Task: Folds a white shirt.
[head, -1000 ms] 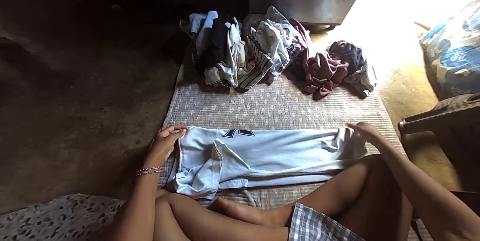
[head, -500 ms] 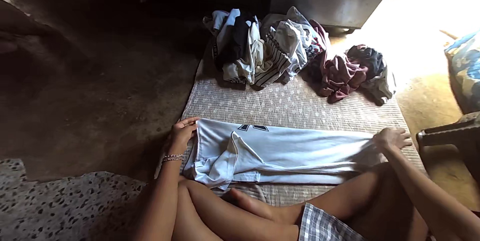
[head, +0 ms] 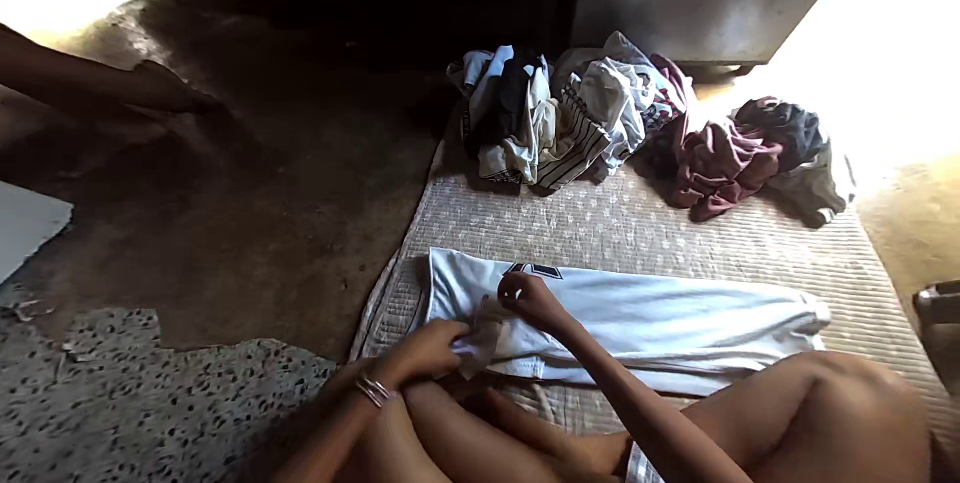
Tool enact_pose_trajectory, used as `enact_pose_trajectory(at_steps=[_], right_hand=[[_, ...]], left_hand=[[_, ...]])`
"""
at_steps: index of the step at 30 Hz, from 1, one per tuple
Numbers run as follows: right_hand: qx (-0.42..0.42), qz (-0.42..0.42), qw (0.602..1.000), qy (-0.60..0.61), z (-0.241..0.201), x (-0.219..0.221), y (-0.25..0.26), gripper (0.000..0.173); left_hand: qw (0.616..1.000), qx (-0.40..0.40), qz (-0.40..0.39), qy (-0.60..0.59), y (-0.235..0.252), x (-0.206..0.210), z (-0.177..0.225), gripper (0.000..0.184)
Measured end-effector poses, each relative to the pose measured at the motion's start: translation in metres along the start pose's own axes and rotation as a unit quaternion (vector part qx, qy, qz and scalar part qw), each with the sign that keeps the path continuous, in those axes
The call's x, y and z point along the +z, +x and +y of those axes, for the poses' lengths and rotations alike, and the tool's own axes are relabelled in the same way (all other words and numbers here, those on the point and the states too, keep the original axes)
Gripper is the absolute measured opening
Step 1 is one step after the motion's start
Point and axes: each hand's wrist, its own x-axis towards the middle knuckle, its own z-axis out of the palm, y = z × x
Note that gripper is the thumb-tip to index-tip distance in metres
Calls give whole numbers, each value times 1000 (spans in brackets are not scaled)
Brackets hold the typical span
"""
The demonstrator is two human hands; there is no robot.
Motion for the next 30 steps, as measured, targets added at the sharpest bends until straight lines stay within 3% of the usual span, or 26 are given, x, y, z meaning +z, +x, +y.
enact_pose_trajectory(at_steps=[2, 4, 6, 8, 10, 12, 13, 17, 21, 24, 26, 28, 30], right_hand=[[30, 28, 986, 165, 1, -14, -8, 23], [79, 49, 971, 222, 14, -24, -7, 25], [122, 30, 986, 112, 29, -21, -1, 36], [151, 2, 988, -20, 28, -13, 8, 49], [183, -12, 979, -90, 20, -2, 15, 48], [198, -21, 975, -94, 12, 5, 17, 44], [198, -12, 978, -61, 8, 5, 15, 41], [258, 10, 960, 112, 1, -1, 5, 39], [259, -34, 959, 107, 9, 12, 0, 38], [163, 101, 966, 175, 10, 19, -11, 41], [52, 223, 946, 230, 18, 20, -15, 36], [-12, 283, 918, 278, 23, 14, -16, 32], [-31, 271, 924, 269, 33, 6, -17, 34]], left_hand=[[974, 71, 45, -209, 7, -26, -33, 10], [892, -6, 100, -442, 17, -38, -45, 23], [821, -105, 113, -549, 35, -40, -50, 44], [797, -144, 96, -579, 49, -36, -55, 71], [804, -139, 107, -569, 46, -28, -52, 69], [836, -111, 151, -515, 35, -16, -46, 35], [848, -86, 172, -494, 29, -13, -43, 26], [865, 17, 131, -484, 6, -7, -55, 67], [938, -129, 68, -315, 3, -4, -62, 76], [950, -124, 97, -269, 8, -1, -59, 92], [944, -34, 149, -292, 5, 2, -60, 100], [933, 86, 180, -300, 2, 2, -64, 84], [935, 131, 209, -256, 3, 1, -63, 60]])
